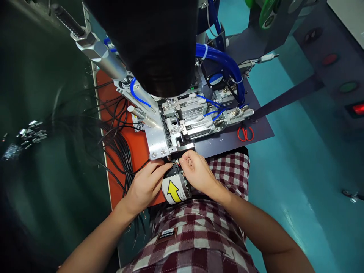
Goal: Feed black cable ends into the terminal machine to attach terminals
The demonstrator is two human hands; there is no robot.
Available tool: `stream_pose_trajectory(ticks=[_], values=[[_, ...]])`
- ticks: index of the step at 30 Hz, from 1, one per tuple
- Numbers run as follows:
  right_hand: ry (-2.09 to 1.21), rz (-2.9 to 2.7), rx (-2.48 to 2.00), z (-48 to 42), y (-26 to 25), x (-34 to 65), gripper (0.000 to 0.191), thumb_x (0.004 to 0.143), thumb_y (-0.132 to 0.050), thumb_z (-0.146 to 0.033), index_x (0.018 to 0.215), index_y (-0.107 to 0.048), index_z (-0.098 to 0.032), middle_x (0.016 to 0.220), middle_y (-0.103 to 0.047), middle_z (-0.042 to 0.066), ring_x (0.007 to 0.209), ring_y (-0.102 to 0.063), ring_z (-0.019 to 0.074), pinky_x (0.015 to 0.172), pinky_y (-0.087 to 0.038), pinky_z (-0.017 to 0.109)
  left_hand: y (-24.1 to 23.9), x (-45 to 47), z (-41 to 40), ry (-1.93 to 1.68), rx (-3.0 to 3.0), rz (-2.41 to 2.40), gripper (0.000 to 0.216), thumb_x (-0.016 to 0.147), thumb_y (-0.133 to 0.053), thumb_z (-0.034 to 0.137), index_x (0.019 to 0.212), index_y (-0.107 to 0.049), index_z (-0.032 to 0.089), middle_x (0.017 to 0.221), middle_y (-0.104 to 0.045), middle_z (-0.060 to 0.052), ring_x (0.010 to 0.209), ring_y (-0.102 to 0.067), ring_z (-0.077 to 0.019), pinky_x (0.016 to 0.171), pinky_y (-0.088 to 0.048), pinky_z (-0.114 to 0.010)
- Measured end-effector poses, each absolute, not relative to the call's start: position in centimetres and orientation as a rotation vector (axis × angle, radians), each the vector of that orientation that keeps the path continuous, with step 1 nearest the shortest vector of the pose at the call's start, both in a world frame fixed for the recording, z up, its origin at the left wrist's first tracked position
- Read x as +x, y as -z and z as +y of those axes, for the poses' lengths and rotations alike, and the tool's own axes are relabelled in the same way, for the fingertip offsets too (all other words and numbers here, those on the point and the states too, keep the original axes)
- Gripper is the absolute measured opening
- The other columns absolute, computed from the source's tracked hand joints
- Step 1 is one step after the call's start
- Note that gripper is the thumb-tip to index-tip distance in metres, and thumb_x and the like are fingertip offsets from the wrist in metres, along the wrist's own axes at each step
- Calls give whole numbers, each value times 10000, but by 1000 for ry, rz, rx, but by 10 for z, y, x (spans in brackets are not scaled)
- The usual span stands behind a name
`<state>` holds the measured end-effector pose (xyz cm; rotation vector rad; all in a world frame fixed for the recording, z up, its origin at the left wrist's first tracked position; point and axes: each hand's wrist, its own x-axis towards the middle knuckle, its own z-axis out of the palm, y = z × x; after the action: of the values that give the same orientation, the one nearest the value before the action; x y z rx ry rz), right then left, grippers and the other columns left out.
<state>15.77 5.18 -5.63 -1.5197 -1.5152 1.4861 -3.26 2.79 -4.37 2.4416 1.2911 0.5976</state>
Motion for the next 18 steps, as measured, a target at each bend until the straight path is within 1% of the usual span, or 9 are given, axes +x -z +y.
stream_pose_trajectory(ticks=[6,10,13,15,18], values=[[-1534,-1466,-1501,52,59,158,162,914,-489,-309,783,-495,-214,597,-518,-39,527,-522,128,522,-411,254,42,-32,29,-595,2455,1288,300,894,-408,57,1127,-589,109,947,-594,-120,886,-612,-203,761,-551,-316],[-1706,-1288,-1449,53,63,160,167,900,-514,-348,811,-498,-208,553,-512,-52,498,-513,125,503,-399,247,42,-31,29,-602,2458,1299,283,896,-417,64,1113,-593,111,941,-594,-119,867,-611,-202,744,-553,-318],[-1803,-1190,-1400,54,64,163,200,896,-520,-381,830,-516,-193,537,-525,-49,504,-509,124,534,-406,255,42,-30,29,-604,2444,1295,274,897,-424,66,1109,-593,103,940,-593,-122,853,-607,-203,734,-551,-321],[-1803,-1190,-1382,54,64,164,217,900,-514,-386,827,-532,-183,561,-533,-42,523,-514,121,552,-407,258,43,-31,28,-604,2446,1288,281,894,-423,59,1117,-589,98,944,-590,-126,859,-604,-207,734,-549,-323],[-1809,-1180,-1367,54,63,162,188,881,-539,-351,804,-534,-179,605,-527,-41,526,-513,109,530,-395,245,45,-32,28,-608,2460,1288,293,888,-420,49,1129,-582,94,946,-583,-129,869,-599,-211,733,-546,-324]])
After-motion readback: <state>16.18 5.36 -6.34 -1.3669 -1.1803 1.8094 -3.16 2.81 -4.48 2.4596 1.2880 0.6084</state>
